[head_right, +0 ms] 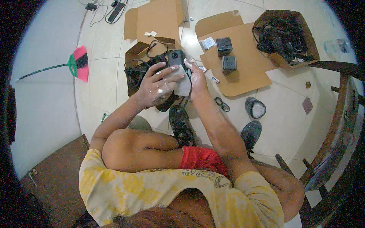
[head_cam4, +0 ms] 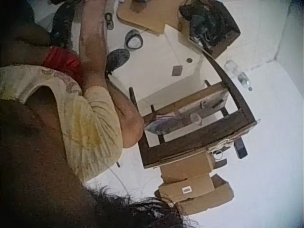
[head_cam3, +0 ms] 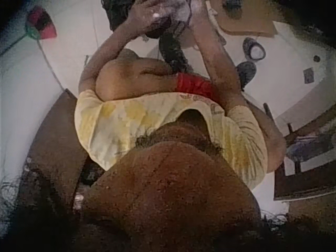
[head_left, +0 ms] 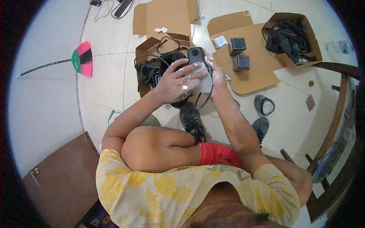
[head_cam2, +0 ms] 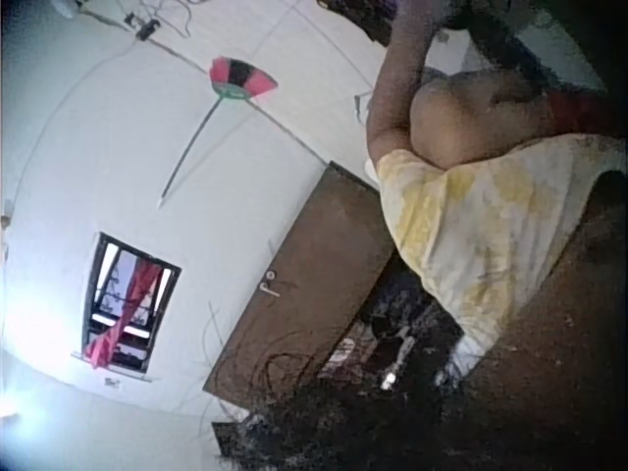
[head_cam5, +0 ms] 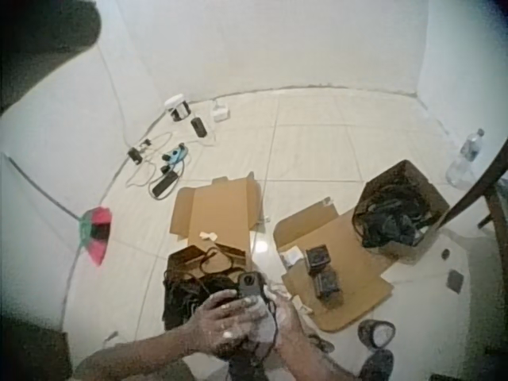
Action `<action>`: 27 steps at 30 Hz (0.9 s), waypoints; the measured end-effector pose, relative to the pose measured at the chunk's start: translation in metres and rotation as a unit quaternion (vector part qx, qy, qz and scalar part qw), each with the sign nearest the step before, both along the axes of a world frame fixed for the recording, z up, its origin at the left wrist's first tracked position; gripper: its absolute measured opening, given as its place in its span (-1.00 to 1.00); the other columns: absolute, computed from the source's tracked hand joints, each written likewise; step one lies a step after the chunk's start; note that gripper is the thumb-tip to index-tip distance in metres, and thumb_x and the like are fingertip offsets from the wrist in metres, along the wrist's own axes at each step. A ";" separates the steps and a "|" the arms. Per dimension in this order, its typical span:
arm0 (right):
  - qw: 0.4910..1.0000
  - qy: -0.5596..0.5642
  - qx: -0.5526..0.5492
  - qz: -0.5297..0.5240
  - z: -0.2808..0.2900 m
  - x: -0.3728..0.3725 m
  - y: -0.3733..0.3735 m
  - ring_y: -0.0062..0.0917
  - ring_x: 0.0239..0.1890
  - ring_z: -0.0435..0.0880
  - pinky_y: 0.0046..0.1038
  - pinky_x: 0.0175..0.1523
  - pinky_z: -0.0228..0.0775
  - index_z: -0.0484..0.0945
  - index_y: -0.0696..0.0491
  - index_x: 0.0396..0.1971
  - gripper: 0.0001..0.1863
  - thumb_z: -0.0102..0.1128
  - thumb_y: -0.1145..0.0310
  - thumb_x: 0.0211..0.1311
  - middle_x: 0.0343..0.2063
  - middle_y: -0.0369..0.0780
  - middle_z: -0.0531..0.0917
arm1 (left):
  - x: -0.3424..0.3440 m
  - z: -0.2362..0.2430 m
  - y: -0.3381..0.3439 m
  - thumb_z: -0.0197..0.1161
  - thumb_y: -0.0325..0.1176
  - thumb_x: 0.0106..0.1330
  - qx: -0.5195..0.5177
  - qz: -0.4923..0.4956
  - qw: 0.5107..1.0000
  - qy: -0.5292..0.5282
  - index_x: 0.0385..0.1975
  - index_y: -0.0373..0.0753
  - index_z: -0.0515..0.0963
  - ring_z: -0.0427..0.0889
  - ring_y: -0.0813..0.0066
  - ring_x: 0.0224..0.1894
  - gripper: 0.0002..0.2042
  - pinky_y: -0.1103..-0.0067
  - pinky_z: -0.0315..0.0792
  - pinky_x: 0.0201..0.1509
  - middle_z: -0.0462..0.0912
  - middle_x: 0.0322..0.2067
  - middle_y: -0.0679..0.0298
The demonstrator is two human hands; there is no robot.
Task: The person cleans a black electronic device with a white cloth, wiping the casing and the lens.
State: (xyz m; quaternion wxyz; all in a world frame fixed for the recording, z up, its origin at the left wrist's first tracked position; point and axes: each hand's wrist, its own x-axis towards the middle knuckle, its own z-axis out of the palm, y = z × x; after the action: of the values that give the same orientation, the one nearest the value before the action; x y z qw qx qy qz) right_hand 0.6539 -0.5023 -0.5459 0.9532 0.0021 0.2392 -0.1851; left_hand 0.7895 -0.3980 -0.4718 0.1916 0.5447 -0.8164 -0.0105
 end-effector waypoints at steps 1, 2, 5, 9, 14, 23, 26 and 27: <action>1.000 -0.001 0.000 0.001 0.004 0.001 0.001 -0.41 -0.34 0.70 -0.32 -0.20 0.63 0.50 0.00 -0.05 -0.73 -0.01 0.21 0.37 -0.28 -0.19 0.68 | 0.002 0.000 0.000 0.23 -0.45 0.13 0.003 0.007 1.000 -0.009 -0.36 -0.10 0.53 0.47 0.29 0.27 -0.89 0.21 0.23 0.36 0.61 0.11 0.32; 1.000 0.020 -0.013 -0.007 0.008 0.002 0.000 -0.42 -0.35 0.70 -0.33 -0.21 0.63 0.51 0.00 -0.08 -0.73 0.00 0.20 0.36 -0.29 -0.20 0.68 | 0.002 0.000 0.000 0.25 -0.49 0.11 -0.005 0.013 1.000 -0.001 -0.35 -0.13 0.51 0.50 0.25 0.24 -0.87 0.20 0.29 0.32 0.61 0.10 0.29; 0.999 0.043 -0.019 -0.007 0.009 0.001 -0.001 -0.44 -0.37 0.69 -0.34 -0.22 0.62 0.54 0.00 -0.12 -0.74 0.01 0.18 0.35 -0.32 -0.22 0.69 | 0.003 -0.009 0.000 0.25 -0.55 0.09 -0.003 0.015 0.995 0.097 -0.34 -0.19 0.50 0.53 0.18 0.21 -0.84 0.18 0.36 0.27 0.61 0.10 0.20; 0.999 0.031 -0.010 -0.004 -0.001 -0.001 0.001 -0.45 -0.36 0.69 -0.35 -0.24 0.60 0.54 0.00 -0.13 -0.74 0.02 0.17 0.35 -0.34 -0.24 0.68 | -0.003 -0.016 0.000 0.25 -0.61 0.07 -0.006 -0.003 0.986 0.169 -0.32 -0.23 0.48 0.53 0.12 0.20 -0.80 0.17 0.40 0.25 0.61 0.09 0.12; 1.000 0.017 -0.004 0.006 0.011 0.002 0.001 -0.45 -0.32 0.69 -0.35 -0.21 0.60 0.54 0.00 -0.14 -0.74 0.02 0.18 0.34 -0.34 -0.24 0.67 | 0.003 -0.012 0.001 0.25 -0.63 0.06 -0.012 0.016 0.993 0.120 -0.29 -0.22 0.47 0.51 0.11 0.22 -0.77 0.19 0.36 0.30 0.59 0.10 0.11; 0.995 -0.099 -0.002 0.021 -0.010 -0.004 -0.007 -0.43 -0.28 0.69 -0.37 -0.14 0.62 0.50 0.08 -0.03 -0.67 -0.03 0.20 0.35 -0.20 -0.16 0.67 | -0.003 -0.008 0.003 0.22 -0.53 0.12 0.005 -0.005 0.999 0.044 -0.31 -0.17 0.48 0.49 0.16 0.24 -0.84 0.21 0.30 0.35 0.58 0.13 0.18; 0.998 -0.047 -0.022 0.022 0.003 0.000 -0.003 -0.42 -0.28 0.70 -0.38 -0.17 0.63 0.50 0.09 -0.03 -0.66 -0.04 0.19 0.37 -0.21 -0.15 0.67 | 0.001 -0.005 -0.001 0.21 -0.51 0.13 -0.014 0.003 0.999 0.050 -0.33 -0.16 0.49 0.51 0.16 0.23 -0.86 0.20 0.30 0.34 0.60 0.11 0.20; 1.000 -0.015 -0.016 0.016 0.006 0.000 -0.001 -0.42 -0.28 0.70 -0.38 -0.17 0.63 0.50 0.09 -0.03 -0.66 -0.05 0.18 0.38 -0.22 -0.14 0.67 | 0.003 -0.004 -0.002 0.21 -0.51 0.13 -0.021 0.012 0.998 0.058 -0.33 -0.16 0.50 0.51 0.16 0.23 -0.87 0.19 0.29 0.33 0.61 0.10 0.20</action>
State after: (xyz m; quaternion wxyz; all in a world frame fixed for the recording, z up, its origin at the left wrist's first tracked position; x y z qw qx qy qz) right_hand 0.6538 -0.5035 -0.5395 0.9595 -0.0138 0.2217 -0.1735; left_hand 0.7922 -0.3997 -0.4754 0.2506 0.5484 -0.7974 -0.0226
